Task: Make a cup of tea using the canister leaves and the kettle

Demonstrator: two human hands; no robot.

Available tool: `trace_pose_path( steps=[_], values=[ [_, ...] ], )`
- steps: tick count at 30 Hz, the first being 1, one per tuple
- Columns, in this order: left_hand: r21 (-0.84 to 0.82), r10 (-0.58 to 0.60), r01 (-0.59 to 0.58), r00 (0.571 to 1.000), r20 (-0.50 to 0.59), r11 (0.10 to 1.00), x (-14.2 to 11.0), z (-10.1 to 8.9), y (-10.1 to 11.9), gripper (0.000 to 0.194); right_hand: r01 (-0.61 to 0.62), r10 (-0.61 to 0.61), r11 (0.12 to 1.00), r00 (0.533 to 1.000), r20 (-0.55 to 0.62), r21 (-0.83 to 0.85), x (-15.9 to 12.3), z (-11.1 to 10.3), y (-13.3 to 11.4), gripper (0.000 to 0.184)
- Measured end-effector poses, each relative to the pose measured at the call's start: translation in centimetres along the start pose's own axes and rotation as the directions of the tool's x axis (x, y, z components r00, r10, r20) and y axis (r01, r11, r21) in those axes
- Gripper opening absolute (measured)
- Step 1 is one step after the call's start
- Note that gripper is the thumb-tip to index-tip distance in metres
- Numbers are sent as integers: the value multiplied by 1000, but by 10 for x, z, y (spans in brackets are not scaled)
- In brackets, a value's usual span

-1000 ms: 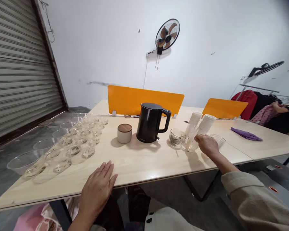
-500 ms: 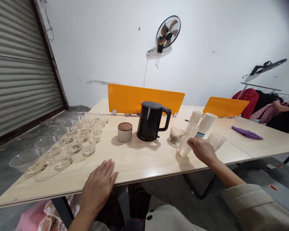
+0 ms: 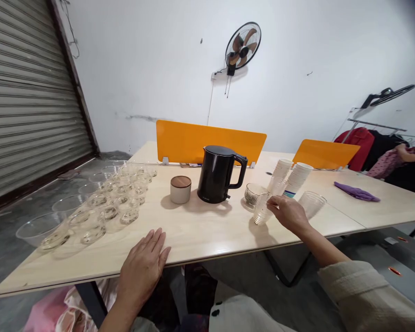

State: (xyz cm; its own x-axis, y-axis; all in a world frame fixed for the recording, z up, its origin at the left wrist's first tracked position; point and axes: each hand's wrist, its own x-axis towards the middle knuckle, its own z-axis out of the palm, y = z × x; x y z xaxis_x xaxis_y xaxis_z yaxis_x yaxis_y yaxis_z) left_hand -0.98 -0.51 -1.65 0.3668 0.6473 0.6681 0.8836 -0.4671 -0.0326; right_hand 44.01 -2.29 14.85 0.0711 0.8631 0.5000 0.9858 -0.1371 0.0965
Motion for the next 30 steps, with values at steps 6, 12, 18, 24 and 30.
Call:
trace_pose_path(
  steps=[6, 12, 18, 24, 30],
  values=[
    [-20, -12, 12, 1000, -1, 1000, 0, 0, 0, 50, -59, 58, 997, 998, 14, 50, 4, -3, 3, 9],
    [-44, -23, 23, 1000, -2, 999, 0, 1, 0, 49, -40, 52, 990, 995, -88, 134, 6, -17, 8, 13],
    [-78, -46, 47, 999, 22, 996, 4, -5, 3, 43, 120, -88, 991, 916, -392, 59, -1, -55, -8, 19],
    [-71, -75, 78, 996, 43, 994, 10, -11, 7, 39, 408, -226, 835, 866, -445, 369, 2, -40, -91, 13],
    [-95, -99, 104, 994, 51, 990, 11, -11, 7, 39, 523, -411, 610, 851, -326, 596, 14, 28, -199, 11]
  ],
)
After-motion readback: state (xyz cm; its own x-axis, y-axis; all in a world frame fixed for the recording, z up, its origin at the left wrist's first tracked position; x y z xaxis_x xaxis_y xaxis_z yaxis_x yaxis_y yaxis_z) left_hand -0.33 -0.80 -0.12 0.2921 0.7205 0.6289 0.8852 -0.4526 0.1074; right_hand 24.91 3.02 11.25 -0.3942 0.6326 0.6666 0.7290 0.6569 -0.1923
